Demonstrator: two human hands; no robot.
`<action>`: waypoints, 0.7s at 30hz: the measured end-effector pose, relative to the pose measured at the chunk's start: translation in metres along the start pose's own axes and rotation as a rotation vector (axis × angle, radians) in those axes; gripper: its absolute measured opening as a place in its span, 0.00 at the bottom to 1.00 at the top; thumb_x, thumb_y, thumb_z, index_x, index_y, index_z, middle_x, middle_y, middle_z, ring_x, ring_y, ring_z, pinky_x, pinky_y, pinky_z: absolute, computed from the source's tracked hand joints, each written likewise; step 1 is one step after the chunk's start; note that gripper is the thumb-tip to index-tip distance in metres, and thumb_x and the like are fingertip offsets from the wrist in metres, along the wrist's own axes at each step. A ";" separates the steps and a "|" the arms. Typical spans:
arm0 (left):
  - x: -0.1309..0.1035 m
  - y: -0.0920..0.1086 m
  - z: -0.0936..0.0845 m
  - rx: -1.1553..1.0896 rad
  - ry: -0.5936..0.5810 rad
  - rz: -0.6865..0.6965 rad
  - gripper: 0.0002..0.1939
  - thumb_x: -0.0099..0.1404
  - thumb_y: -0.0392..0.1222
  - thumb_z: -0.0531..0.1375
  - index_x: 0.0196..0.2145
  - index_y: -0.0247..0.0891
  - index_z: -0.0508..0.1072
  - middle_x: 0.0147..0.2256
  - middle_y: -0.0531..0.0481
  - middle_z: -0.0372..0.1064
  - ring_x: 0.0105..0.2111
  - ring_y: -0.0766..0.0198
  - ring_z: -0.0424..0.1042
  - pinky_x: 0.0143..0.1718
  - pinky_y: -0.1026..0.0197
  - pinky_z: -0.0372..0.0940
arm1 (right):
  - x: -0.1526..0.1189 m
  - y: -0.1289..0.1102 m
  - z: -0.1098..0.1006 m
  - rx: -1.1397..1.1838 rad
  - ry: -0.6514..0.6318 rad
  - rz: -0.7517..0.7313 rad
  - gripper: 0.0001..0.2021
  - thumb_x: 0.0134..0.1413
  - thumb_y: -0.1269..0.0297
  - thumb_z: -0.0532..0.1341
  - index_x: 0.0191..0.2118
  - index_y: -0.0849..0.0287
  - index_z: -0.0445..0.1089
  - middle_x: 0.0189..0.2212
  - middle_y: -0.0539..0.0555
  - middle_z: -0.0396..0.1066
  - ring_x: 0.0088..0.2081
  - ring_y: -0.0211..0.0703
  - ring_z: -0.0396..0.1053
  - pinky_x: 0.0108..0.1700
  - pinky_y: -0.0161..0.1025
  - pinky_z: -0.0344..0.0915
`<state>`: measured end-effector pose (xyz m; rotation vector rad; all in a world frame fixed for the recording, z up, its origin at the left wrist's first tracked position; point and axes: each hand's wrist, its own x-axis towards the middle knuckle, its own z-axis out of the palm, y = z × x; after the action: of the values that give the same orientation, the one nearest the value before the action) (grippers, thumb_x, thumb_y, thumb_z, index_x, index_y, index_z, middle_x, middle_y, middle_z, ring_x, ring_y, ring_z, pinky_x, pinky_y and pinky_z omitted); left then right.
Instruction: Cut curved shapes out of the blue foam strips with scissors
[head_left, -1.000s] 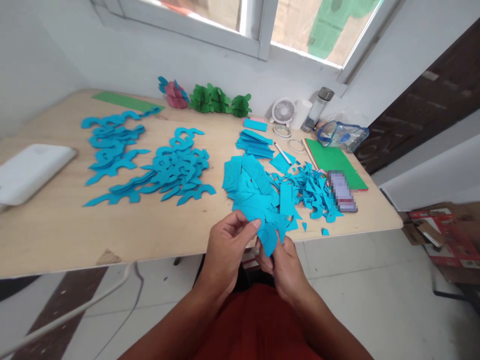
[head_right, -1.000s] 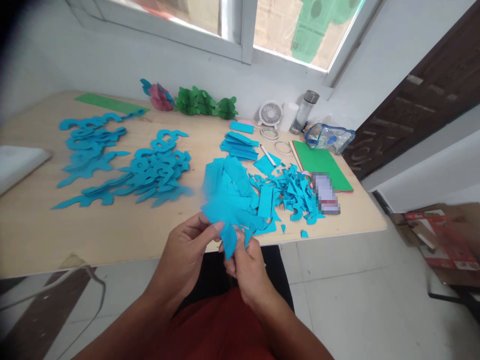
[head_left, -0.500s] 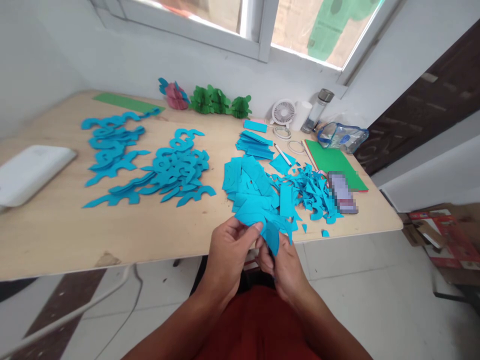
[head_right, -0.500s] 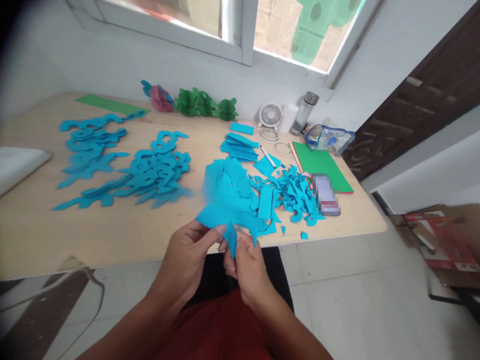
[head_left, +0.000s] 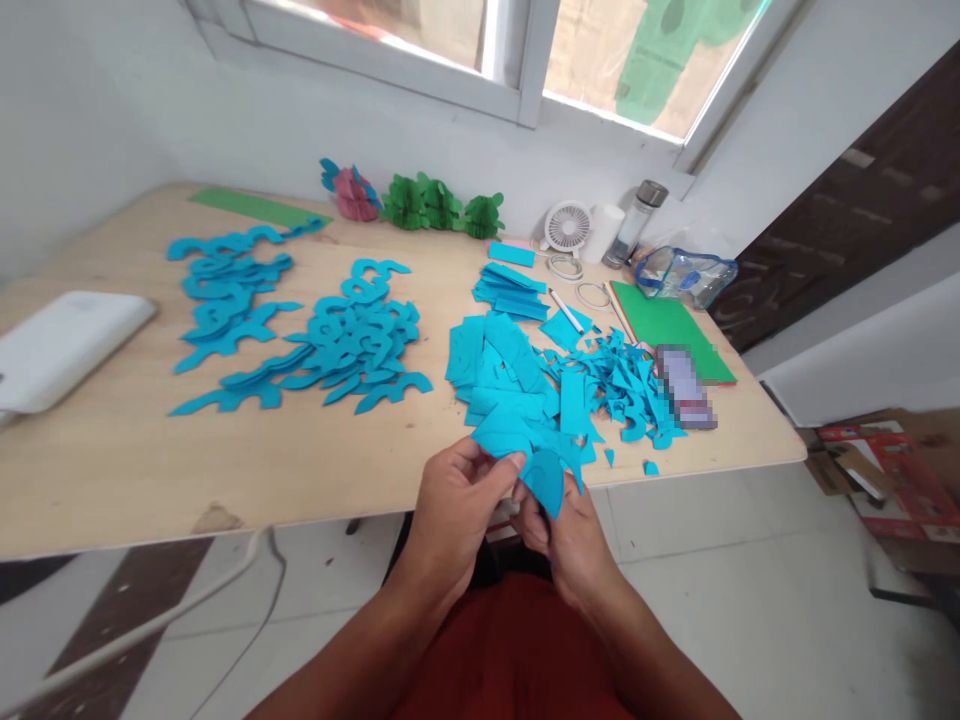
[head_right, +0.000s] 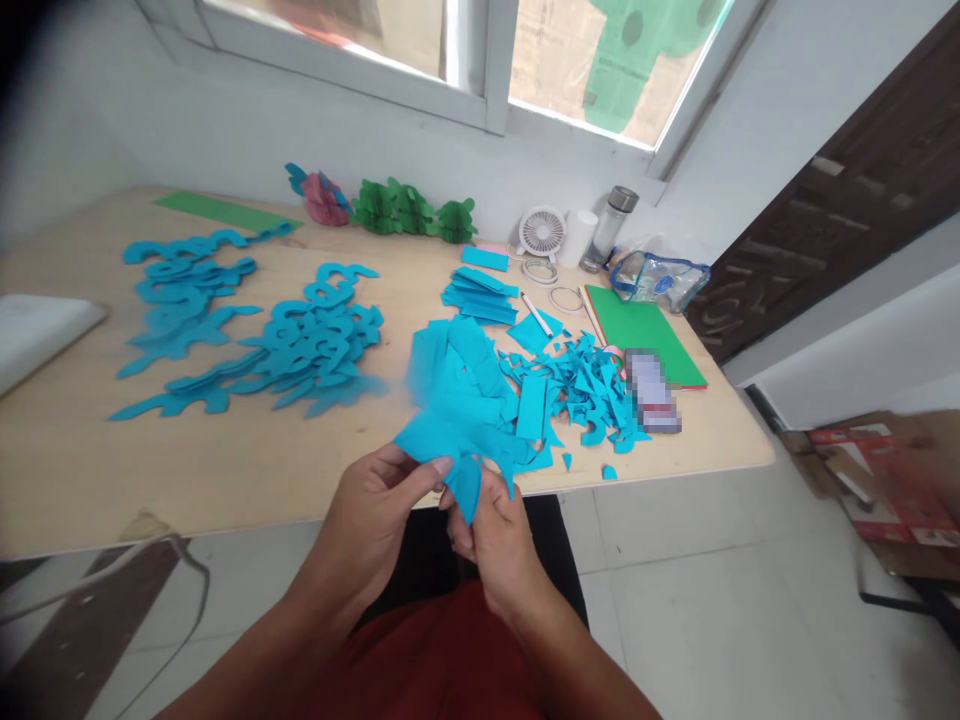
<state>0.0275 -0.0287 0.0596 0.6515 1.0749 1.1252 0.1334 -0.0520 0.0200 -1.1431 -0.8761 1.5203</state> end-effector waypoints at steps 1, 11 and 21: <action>0.000 0.000 -0.001 0.007 -0.002 0.003 0.07 0.51 0.38 0.64 0.20 0.37 0.68 0.16 0.56 0.65 0.16 0.67 0.66 0.17 0.66 0.62 | 0.000 0.000 0.000 -0.001 0.001 0.012 0.21 0.57 0.45 0.55 0.25 0.58 0.64 0.10 0.40 0.50 0.13 0.31 0.43 0.17 0.31 0.42; 0.001 0.003 -0.002 0.019 -0.021 0.019 0.04 0.50 0.37 0.64 0.22 0.36 0.72 0.18 0.54 0.68 0.20 0.67 0.66 0.23 0.65 0.62 | -0.002 -0.002 0.002 0.011 0.071 0.029 0.18 0.56 0.50 0.57 0.24 0.59 0.64 0.11 0.41 0.50 0.14 0.30 0.43 0.16 0.30 0.42; 0.002 0.000 -0.004 -0.003 -0.045 0.017 0.05 0.52 0.40 0.64 0.27 0.36 0.75 0.27 0.49 0.76 0.29 0.59 0.74 0.35 0.58 0.69 | -0.005 0.004 0.001 0.014 0.183 0.104 0.18 0.51 0.48 0.61 0.24 0.57 0.60 0.12 0.41 0.50 0.15 0.30 0.44 0.16 0.30 0.42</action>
<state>0.0241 -0.0272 0.0577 0.6824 1.0308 1.1217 0.1317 -0.0579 0.0173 -1.3125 -0.6900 1.4759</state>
